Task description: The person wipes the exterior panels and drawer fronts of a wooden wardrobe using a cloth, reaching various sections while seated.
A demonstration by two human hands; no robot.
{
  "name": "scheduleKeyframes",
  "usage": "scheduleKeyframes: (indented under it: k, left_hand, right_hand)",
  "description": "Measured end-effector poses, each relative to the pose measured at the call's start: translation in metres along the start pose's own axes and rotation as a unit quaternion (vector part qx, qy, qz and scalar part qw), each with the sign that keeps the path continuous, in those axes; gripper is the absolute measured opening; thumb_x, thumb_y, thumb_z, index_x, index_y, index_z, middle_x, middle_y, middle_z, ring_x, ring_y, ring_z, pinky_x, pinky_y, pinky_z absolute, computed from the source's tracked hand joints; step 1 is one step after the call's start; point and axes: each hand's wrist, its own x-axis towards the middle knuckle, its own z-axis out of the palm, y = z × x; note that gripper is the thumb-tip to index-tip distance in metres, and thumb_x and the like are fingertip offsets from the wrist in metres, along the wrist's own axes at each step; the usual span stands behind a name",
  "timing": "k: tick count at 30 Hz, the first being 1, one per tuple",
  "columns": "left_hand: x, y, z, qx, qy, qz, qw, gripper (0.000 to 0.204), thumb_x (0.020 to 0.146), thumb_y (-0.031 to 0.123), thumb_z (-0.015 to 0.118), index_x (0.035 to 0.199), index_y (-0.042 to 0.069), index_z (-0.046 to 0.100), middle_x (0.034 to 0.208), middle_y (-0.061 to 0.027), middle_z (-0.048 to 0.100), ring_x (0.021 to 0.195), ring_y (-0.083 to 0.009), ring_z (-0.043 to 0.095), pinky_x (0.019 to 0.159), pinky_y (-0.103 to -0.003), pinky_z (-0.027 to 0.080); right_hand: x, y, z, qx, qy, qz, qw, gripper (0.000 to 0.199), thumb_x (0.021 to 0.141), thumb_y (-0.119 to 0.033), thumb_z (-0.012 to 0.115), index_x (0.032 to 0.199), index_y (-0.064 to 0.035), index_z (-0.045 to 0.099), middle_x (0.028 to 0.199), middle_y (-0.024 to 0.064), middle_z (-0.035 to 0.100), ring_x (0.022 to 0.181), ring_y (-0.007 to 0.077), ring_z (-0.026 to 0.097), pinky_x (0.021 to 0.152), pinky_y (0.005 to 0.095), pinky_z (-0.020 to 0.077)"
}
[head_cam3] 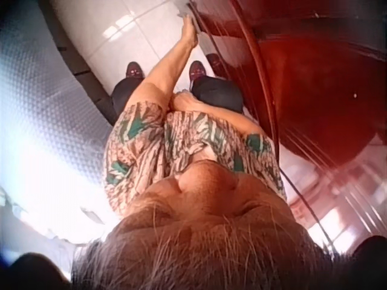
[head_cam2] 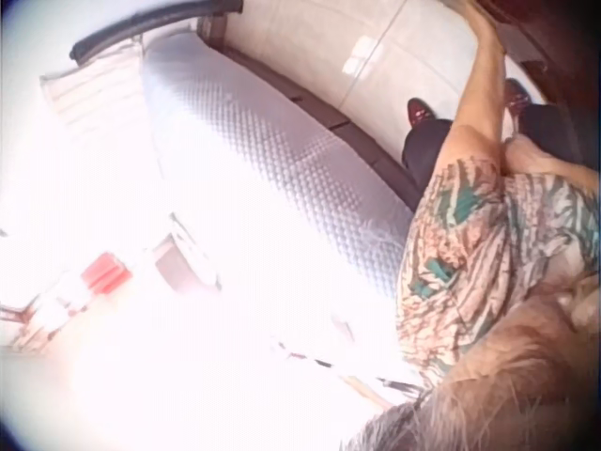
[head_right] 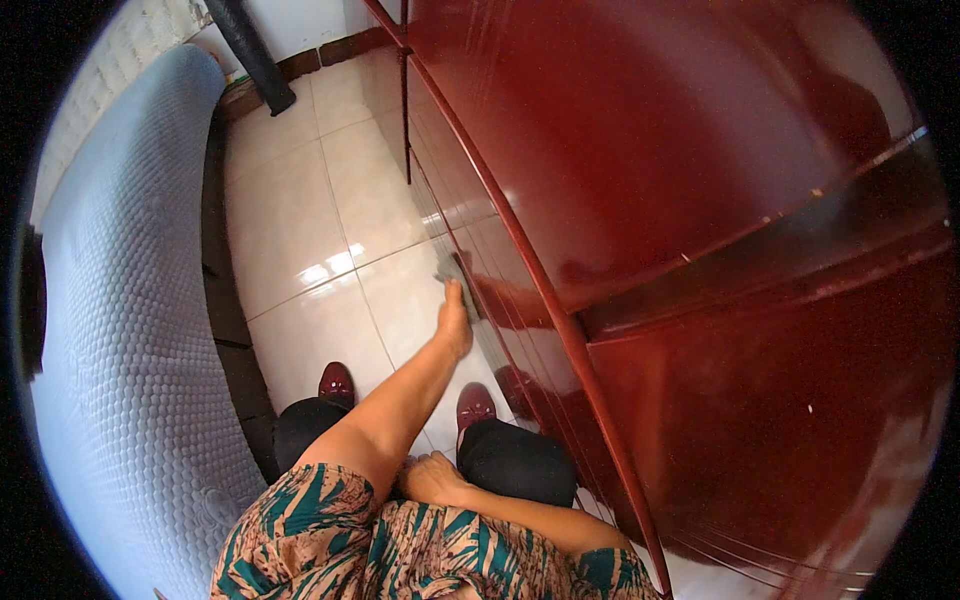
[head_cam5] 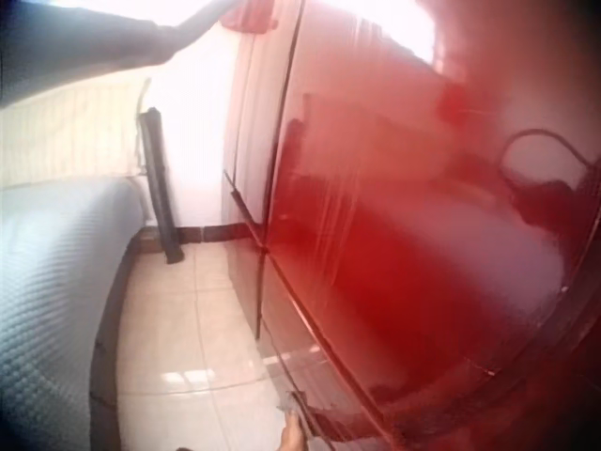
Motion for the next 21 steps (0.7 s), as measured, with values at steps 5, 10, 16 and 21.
scheduleKeyframes:
  k: [5,10,16,21]
  left_hand:
    - [-0.02,-0.082,-0.011,-0.063,0.016,-0.159,0.985,0.071,0.091,0.058,0.028,0.146,0.028,-0.006,0.154,-0.0071,0.001,0.139,-0.0344,0.008,0.106,-0.06,0.017]
    - [-0.048,-0.128,-0.011,-0.101,0.132,-0.235,0.958,0.069,0.092,0.053,0.024,0.14,0.002,0.03,0.146,-0.0152,0.029,0.132,-0.031,0.031,0.11,-0.042,0.023]
    - [-0.049,-0.054,0.017,-0.122,0.099,-0.266,0.951,0.068,0.091,0.049,0.023,0.14,0.002,0.03,0.147,-0.0174,0.027,0.134,-0.0321,0.027,0.109,-0.046,0.022]
    - [-0.014,0.012,0.033,-0.056,0.106,-0.115,0.986,0.063,0.094,0.046,0.03,0.144,0.009,0.022,0.15,-0.0134,0.021,0.136,-0.0293,0.025,0.11,-0.045,0.019]
  right_hand:
    - [0.0,0.003,0.001,0.081,0.007,0.013,0.997,0.03,0.083,-0.025,0.05,0.097,-0.0021,0.065,0.106,0.0207,0.061,0.098,0.0363,0.056,0.085,0.0448,0.0409]
    - [-0.001,0.001,0.022,0.163,0.078,-0.021,0.983,0.038,0.084,-0.028,0.049,0.106,-0.0015,0.063,0.115,0.0215,0.059,0.11,0.0375,0.052,0.094,0.0451,0.0387]
    - [0.003,0.016,0.017,0.098,-0.014,-0.037,0.994,0.029,0.083,-0.024,0.05,0.095,-0.0009,0.063,0.103,0.0231,0.062,0.093,0.0384,0.059,0.077,0.0456,0.0469]
    - [0.002,0.021,-0.003,0.043,-0.043,0.005,0.998,0.027,0.083,-0.025,0.05,0.085,-0.0008,0.062,0.086,0.0224,0.063,0.073,0.0376,0.062,0.062,0.0459,0.0484]
